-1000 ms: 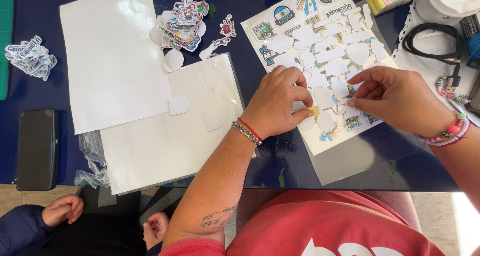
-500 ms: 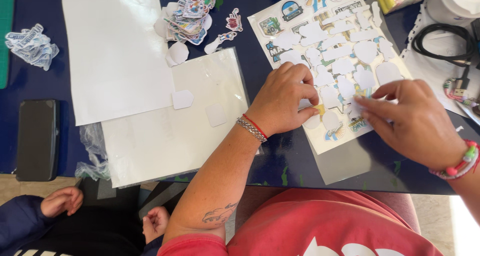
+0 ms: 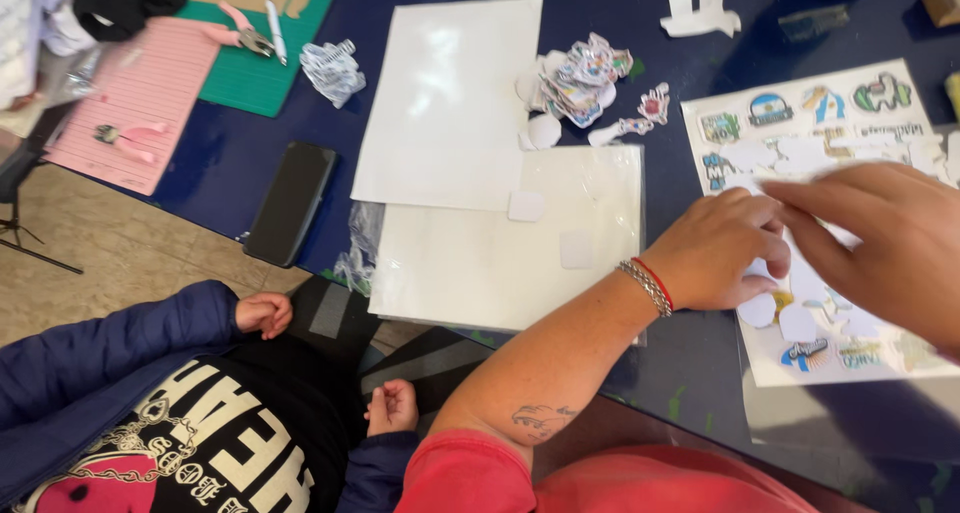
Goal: The person peels individual stickers from a sheet using both hands. The stickers are removed one by one and placed into a growing pile on the table. The person continues this repetitive peeling process throughout the clip.
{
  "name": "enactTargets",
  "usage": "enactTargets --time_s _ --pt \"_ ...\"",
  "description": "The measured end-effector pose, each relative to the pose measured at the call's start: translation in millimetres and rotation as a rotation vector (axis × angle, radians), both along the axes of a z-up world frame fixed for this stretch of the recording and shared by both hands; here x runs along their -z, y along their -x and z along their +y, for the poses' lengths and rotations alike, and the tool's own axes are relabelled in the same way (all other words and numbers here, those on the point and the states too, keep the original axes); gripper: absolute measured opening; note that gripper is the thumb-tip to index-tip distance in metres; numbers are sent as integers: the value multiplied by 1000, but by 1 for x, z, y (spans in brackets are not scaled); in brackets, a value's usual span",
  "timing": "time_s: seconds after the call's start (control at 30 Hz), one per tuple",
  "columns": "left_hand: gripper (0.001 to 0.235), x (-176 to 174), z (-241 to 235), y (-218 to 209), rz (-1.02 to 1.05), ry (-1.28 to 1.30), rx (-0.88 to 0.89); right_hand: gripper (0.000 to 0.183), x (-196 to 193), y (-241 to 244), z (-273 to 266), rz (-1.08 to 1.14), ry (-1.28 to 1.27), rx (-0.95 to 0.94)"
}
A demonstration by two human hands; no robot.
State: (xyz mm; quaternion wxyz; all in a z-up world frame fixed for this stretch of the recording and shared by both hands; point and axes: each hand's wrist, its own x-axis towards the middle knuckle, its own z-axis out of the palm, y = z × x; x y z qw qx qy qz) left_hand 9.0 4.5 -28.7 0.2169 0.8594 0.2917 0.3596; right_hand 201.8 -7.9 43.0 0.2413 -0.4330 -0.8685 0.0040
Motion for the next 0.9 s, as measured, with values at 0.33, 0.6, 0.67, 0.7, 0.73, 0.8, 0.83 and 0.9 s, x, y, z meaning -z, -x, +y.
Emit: enactTargets --time_s 0.33,0.6,0.67,0.7,0.73,0.8,0.83,0.9 --pt "15 0 -3 2 -25 -25 2 57 20 162 166 -171 -59 -190" --pt "15 4 -2 -2 27 12 -11 44 19 165 167 -330 111 -40" --pt "13 14 1 -4 -6 19 -17 40 12 161 161 -161 -95 -116" --pt "11 19 3 -5 -31 36 -23 37 8 157 156 -65 -60 -105" --pt "9 24 6 -6 -55 50 -28 33 2 151 149 31 -29 -92" --pt "17 29 19 -8 -269 333 -105 29 -11 137 133 173 -55 -105" --pt "22 30 25 -9 -376 476 -141 28 -18 127 122 219 -114 -131" --pt "30 29 41 -2 -979 961 72 24 -31 104 99 219 -185 -103"
